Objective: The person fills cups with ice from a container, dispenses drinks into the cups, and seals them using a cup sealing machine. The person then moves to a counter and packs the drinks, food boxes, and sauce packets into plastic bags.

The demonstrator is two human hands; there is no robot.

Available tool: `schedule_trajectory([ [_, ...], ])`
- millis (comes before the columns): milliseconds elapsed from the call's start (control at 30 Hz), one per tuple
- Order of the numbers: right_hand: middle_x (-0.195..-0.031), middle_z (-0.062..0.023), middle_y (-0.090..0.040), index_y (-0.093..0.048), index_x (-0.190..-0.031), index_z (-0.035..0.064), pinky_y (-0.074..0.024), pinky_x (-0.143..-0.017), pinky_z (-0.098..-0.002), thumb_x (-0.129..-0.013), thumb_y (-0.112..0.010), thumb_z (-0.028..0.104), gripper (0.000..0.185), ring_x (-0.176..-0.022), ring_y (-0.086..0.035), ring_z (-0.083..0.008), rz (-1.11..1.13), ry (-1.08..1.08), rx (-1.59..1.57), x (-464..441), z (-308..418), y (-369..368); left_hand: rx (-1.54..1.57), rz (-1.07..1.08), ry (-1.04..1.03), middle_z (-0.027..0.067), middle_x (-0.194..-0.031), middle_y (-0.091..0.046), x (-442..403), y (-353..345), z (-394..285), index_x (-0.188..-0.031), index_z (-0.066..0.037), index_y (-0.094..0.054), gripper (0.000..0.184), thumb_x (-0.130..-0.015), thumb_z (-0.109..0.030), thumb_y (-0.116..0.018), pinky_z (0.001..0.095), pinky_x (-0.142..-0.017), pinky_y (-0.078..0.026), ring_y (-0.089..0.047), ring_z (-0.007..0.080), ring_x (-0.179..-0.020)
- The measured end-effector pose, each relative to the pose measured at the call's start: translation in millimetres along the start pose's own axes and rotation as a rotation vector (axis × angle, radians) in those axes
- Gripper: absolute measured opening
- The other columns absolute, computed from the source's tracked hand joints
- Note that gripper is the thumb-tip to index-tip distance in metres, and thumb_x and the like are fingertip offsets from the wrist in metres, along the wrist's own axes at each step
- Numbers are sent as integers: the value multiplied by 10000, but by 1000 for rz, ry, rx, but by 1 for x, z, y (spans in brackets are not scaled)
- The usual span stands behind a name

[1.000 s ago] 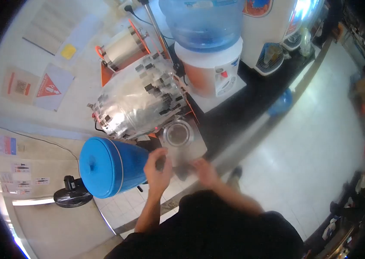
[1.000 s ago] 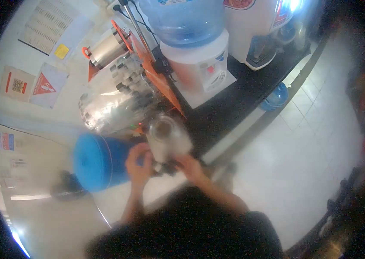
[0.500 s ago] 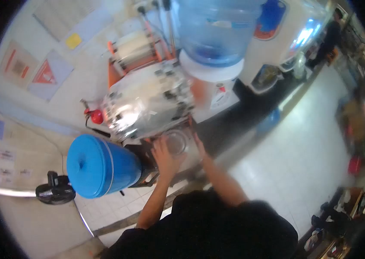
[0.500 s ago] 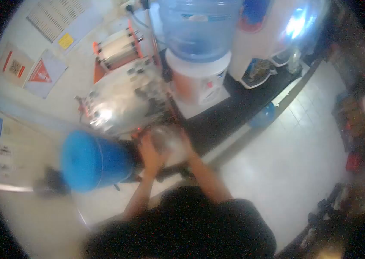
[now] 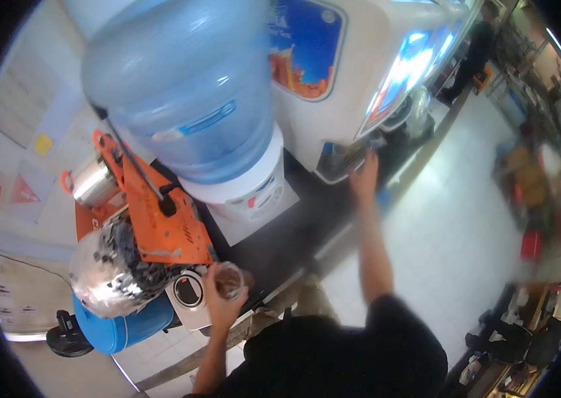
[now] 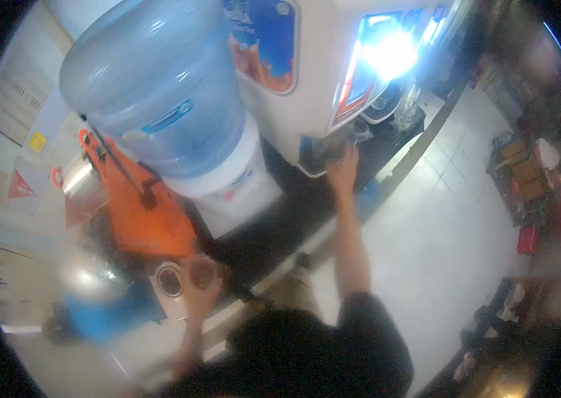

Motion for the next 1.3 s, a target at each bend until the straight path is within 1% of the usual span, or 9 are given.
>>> schedule_trajectory([
  [67,-1467,-227,-427,-323,-1494,27,-360,-1115,-506,-734,-778,178,898,-1383,-368,-387,144,-2,72,-60,-37,-21,-37,-16,33,179,-1251,-486,-12,-59,38,-1435,-22,-404,885,-667,-94,-838,409,-982,-461,-539,344,-1163],
  [267,-1173,-175,-651,-598,-1251,56,-454,-996,-485,-776,-736,362,582,-1127,-588,-357,467,548,139,-107,-46,-86,-300,-140,116,193,-1310,-435,-42,-145,95,-1468,-34,-328,920,-705,-130,-833,469,-986,-469,-523,399,-1190],
  [533,-1224,-230,-587,-519,-1331,16,-458,-996,-494,-761,-774,268,673,-1158,-554,-410,364,490,320,-58,-60,-37,-460,-48,158,285,-1519,-320,-42,-137,101,-1524,-15,-251,940,-794,-247,-797,466,-1158,-331,-349,447,-1399],
  [700,-1177,-190,-606,-489,-1387,35,-433,-979,-501,-787,-746,267,693,-1115,-562,-385,592,371,261,28,89,93,-234,82,46,280,-1506,-355,6,-42,-19,-1457,-26,-406,803,-773,-173,-800,474,-1175,-304,-344,447,-1412],
  [767,-1264,-185,-591,-480,-1402,44,-404,-1031,-506,-761,-778,291,749,-1168,-548,-382,715,359,143,88,139,113,-279,63,-262,268,-1482,-392,32,40,-56,-1360,-33,-513,668,-763,-147,-789,514,-1171,-300,-376,429,-1396],
  [833,-1330,-179,-571,-484,-1401,46,-382,-1076,-501,-726,-814,298,793,-1221,-529,-375,875,283,16,143,202,122,-529,-205,-543,211,-1388,-468,59,140,-59,-1211,-76,-586,578,-687,-126,-823,669,-1122,-260,-405,429,-1367],
  [900,-1354,-177,-560,-486,-1399,45,-374,-1096,-496,-698,-840,297,825,-1246,-518,-373,982,282,-133,200,268,117,-652,-424,-705,191,-1435,-416,42,207,-106,-1248,-127,-581,628,-678,-159,-844,690,-1138,-183,-346,448,-1409],
  [1000,-1349,-185,-554,-474,-1402,46,-365,-1104,-497,-687,-847,311,849,-1247,-517,-380,927,282,-259,269,367,102,-978,-207,-539,163,-1589,-319,-9,230,-124,-1494,-166,-418,1039,-600,-392,-896,628,-1186,-123,-230,402,-1489],
  [1300,-1293,-213,-543,-474,-1389,76,-360,-1083,-523,-698,-818,278,798,-1220,-504,-403,534,345,-343,389,482,18,-1001,-141,-810,144,-1429,-490,-47,247,-150,-1482,-140,-425,1056,-582,-466,-870,531,-1121,-340,-456,376,-1318],
])
Point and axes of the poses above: each hand's wrist, its own x-axis away from the middle knuckle, its own y-axis out of the back of the hand, z = x × y, the point moved 8 cm from there along -x, towards the middle knuckle
